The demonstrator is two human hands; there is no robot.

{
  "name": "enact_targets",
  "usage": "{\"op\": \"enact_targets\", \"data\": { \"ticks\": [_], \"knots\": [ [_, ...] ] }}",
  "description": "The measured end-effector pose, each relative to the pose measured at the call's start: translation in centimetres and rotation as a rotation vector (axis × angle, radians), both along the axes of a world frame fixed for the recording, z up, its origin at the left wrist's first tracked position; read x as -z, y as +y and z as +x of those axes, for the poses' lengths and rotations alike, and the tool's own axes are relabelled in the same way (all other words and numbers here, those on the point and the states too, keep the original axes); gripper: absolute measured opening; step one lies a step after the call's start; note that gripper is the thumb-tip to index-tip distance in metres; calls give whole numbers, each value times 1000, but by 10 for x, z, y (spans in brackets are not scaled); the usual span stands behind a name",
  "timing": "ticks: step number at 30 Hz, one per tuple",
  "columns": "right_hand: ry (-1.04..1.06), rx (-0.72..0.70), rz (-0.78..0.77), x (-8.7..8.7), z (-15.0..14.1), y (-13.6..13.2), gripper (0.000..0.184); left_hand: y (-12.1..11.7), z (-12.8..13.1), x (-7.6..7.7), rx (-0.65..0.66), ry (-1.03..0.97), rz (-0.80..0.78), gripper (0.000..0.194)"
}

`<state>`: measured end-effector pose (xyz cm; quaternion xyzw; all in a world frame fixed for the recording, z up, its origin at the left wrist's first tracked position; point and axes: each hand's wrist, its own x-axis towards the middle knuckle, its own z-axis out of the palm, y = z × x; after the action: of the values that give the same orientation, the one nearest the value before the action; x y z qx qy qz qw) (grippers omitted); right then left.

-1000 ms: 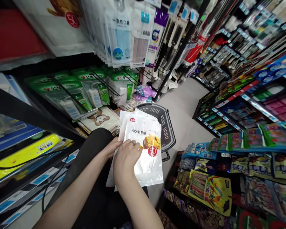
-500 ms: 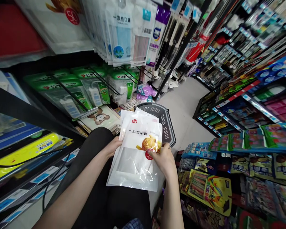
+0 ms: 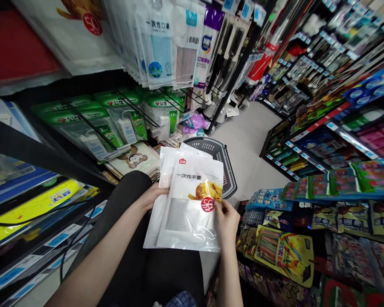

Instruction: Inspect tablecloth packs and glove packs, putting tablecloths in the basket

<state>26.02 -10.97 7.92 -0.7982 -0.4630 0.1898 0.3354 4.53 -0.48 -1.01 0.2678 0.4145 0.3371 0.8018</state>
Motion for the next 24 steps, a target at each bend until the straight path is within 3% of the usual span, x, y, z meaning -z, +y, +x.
{"op": "enact_targets", "data": {
  "ticks": [5,9,13,15,20,24],
  "knots": [
    [192,73,261,-1,45,-13,18,-4,-2,-4,-21,-57,-46,48],
    [296,299,544,-6,90,-29,26,-6,-3,-9,-26,-123,-30,51],
    [236,403,928,-14,127,-42,34,-9,-2,-9,-50,-217,-16,43],
    [150,421,1042,-17,139,-45,37,-11,-2,-6,-62,-258,-18,45],
    [-2,523,1030,-13,143,-44,36,-15,-5,1,2,-336,-25,53],
    [140,487,852,3,112,-30,29,-16,-7,1,81,-341,-21,56]
  ]
}}
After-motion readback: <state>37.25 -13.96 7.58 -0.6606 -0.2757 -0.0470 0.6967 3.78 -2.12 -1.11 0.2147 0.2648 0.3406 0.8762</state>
